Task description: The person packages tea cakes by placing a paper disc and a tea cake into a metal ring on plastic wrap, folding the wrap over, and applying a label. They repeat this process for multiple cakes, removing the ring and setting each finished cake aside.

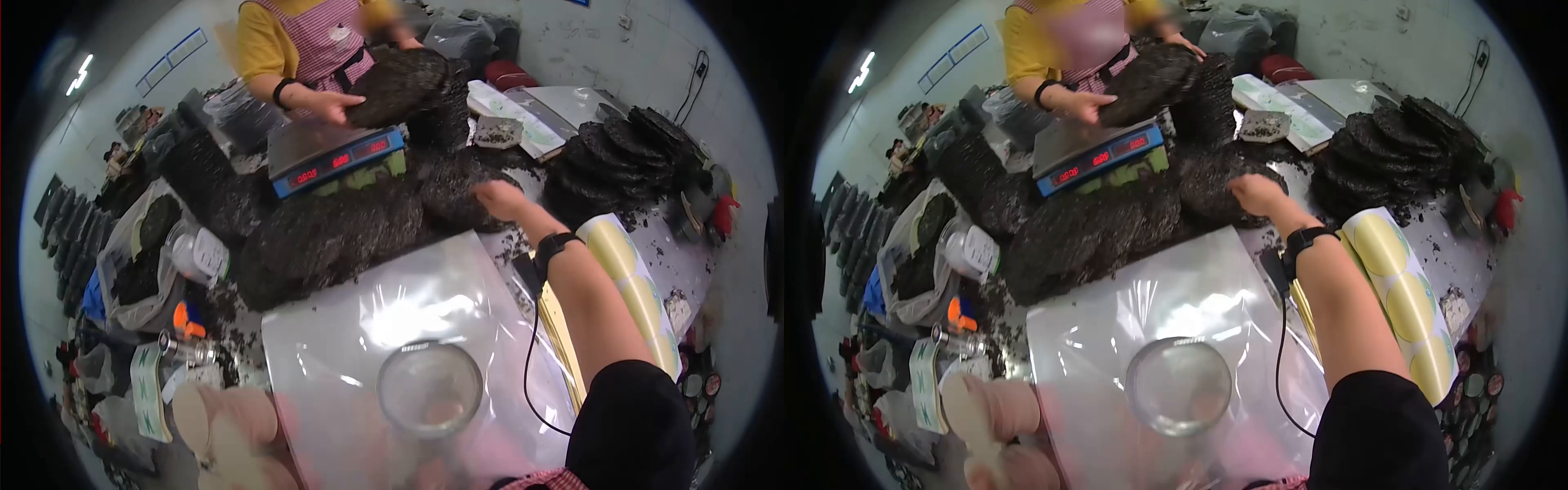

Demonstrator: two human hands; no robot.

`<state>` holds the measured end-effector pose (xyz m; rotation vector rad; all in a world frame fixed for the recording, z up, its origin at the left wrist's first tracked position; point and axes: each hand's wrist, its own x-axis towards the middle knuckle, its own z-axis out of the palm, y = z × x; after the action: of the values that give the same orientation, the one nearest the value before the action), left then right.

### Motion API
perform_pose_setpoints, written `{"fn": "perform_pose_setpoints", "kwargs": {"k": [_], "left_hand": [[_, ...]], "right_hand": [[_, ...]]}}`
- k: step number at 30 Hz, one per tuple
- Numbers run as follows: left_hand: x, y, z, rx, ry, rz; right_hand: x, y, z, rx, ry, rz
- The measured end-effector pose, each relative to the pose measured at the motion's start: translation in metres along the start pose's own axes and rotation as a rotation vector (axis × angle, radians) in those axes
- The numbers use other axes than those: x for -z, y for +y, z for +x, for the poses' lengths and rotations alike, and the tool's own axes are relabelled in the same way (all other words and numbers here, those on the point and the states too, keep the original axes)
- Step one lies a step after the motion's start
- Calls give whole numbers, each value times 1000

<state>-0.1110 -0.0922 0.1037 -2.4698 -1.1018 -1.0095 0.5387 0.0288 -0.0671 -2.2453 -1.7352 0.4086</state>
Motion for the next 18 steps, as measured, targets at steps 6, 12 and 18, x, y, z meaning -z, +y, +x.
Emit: {"fn": "perform_pose_setpoints", "kwargs": {"k": [6,12,18], "left_hand": [[-113,85,-23,-161,-175,-383],[-105,80,-33,-150,-149,-338],[-139,88,-38,-171,-258,-356]], "right_hand": [[-28,-32,-42,-50,241,-227],[-61,-15,-20,-145,238,-82],[-13,-9,-13,49,509,140]]}}
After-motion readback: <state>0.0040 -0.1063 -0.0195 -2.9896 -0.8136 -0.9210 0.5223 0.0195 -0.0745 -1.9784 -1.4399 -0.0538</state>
